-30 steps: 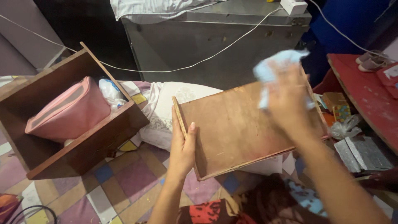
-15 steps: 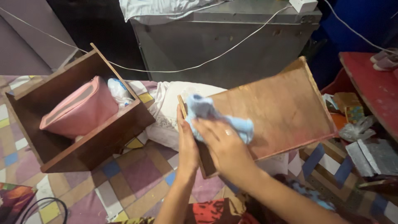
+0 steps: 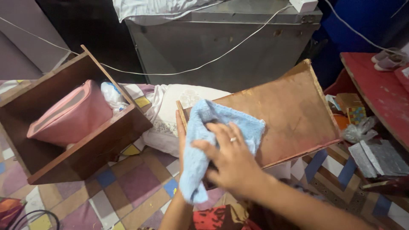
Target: The person cleans the interior and exterior surfaces of wooden drawers using a blue cloth.
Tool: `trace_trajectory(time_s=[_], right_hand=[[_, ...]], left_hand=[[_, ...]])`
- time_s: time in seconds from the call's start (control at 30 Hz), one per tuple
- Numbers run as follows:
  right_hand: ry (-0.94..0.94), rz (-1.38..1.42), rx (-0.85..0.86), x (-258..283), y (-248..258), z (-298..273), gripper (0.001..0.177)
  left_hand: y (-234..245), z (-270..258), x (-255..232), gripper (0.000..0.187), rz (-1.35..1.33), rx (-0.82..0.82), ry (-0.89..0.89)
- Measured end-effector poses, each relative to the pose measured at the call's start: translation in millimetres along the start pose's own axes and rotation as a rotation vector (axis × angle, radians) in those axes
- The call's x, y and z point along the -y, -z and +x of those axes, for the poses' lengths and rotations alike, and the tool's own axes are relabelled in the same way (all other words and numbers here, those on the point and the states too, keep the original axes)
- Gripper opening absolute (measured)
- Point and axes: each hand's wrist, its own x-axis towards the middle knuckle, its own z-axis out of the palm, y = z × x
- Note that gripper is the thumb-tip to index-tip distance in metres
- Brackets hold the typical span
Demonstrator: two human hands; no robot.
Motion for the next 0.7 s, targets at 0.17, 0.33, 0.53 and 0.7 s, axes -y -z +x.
trace_trajectory(time_s=[0.17, 0.33, 0.53, 0.7], right_hand=[[-0.115, -0.058, 0.035, -75.5, -22.8, -19.3, 0.050], [-0.567, -0.243, -0.040, -160.4, 23.0, -5.9, 0.049], [-0.334, -0.312, -0.108, -106.7, -25.3, 14.2, 0.063], [-0.272, 0.106, 0.267, -48.7, -36.0, -12.0, 0.053]], left_hand=[[-3.8, -4.5, -16.1, 0.069, 0.312, -0.048, -0.061], [-2.0, 2.3, -19.4, 0.070, 0.365, -0.049, -0.075], [-6.2, -2.2, -16.8, 0.070, 0.358, -0.119, -0.015], [0.1, -5.9, -13.6, 0.077, 0.056, -0.022, 0.060]])
